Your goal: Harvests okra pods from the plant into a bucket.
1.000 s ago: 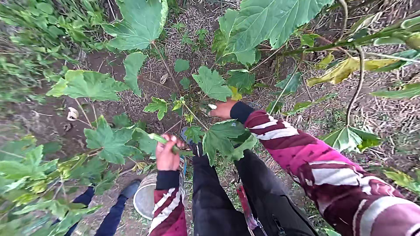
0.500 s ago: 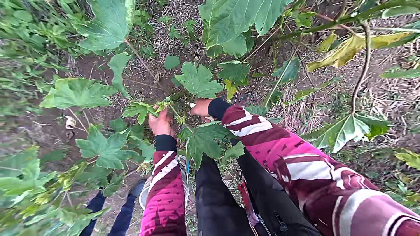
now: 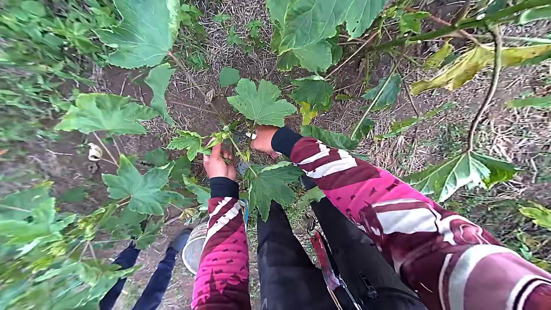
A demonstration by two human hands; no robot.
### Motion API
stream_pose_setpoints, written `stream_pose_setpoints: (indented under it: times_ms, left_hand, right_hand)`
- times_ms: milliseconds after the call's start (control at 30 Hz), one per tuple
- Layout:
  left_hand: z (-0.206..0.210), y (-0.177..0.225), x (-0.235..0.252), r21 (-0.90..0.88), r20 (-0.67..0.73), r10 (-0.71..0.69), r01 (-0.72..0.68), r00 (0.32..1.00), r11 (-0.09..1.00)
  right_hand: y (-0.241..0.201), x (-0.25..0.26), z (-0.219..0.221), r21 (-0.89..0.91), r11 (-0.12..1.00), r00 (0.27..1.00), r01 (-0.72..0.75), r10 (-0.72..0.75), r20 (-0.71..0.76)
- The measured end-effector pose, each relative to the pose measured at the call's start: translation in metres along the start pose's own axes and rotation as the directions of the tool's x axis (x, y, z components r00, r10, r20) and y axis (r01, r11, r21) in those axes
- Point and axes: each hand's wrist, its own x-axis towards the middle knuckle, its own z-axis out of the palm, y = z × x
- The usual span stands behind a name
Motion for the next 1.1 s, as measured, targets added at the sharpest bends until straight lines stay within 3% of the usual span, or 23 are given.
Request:
stream_pose_setpoints:
  times_ms: [200,333,400,467,567,667,733,800,867,967,1033,1100]
  left_hand:
    - [0.002,0.000,0.003,-0.066,-0.119,-0.001,-0.007,0.993,0.998]
    - [-0.020,0.021,-0.036,-0.150,-0.133,0.043,-0.063,0.990,0.987]
    - [-0.060,0.031,-0.080,-0.248,-0.029,0.008,-0.014,1.000,0.969]
    - [-0.114,0.030,-0.123,-0.346,-0.031,-0.045,0.032,0.999,0.938]
    - [-0.216,0.011,-0.173,-0.307,-0.285,-0.171,0.079,0.943,0.948]
    - [-0.319,-0.032,-0.194,-0.220,-0.530,-0.258,0.163,0.808,0.962]
    - [-0.376,-0.059,-0.198,-0.100,-0.632,-0.297,0.305,0.716,0.947]
    - [-0.415,-0.067,-0.194,0.128,-0.670,-0.317,0.524,0.672,0.842]
    - [-0.432,-0.051,-0.179,0.350,-0.656,-0.230,0.560,0.719,0.751]
    - [-0.425,0.006,-0.129,0.460,-0.546,-0.028,0.328,0.837,0.825]
    - [-0.411,0.046,-0.080,0.425,-0.436,0.041,0.165,0.899,0.890]
    - [-0.399,0.076,-0.028,0.439,-0.354,0.117,0.055,0.928,0.897]
  right_hand:
    - [0.013,0.002,0.016,-0.122,0.985,0.984,0.126,-0.139,-0.110]
    - [0.063,-0.020,0.022,-0.010,0.958,0.950,0.287,-0.287,-0.120]
    - [0.105,-0.051,0.031,0.036,0.977,0.963,0.208,-0.198,-0.182]
    - [0.128,-0.087,0.035,-0.155,0.986,0.957,0.057,-0.098,-0.273]
    - [0.122,-0.140,0.051,-0.249,0.968,0.957,-0.030,-0.045,-0.287]
    - [0.126,-0.171,0.059,-0.171,0.981,0.975,-0.093,0.056,-0.214]
    - [0.114,-0.198,0.066,-0.173,0.978,0.961,-0.121,0.072,-0.266]
    - [0.091,-0.222,0.074,-0.230,0.971,0.919,-0.060,-0.036,-0.392]
    - [0.064,-0.235,0.088,-0.293,0.945,0.851,0.143,-0.269,-0.451]
    - [0.002,-0.233,0.120,-0.314,0.821,0.755,0.477,-0.566,-0.331]
    - [-0.043,-0.211,0.153,-0.328,0.790,0.781,0.518,-0.593,-0.194]
    - [-0.082,-0.169,0.192,-0.360,0.831,0.873,0.424,-0.481,-0.083]
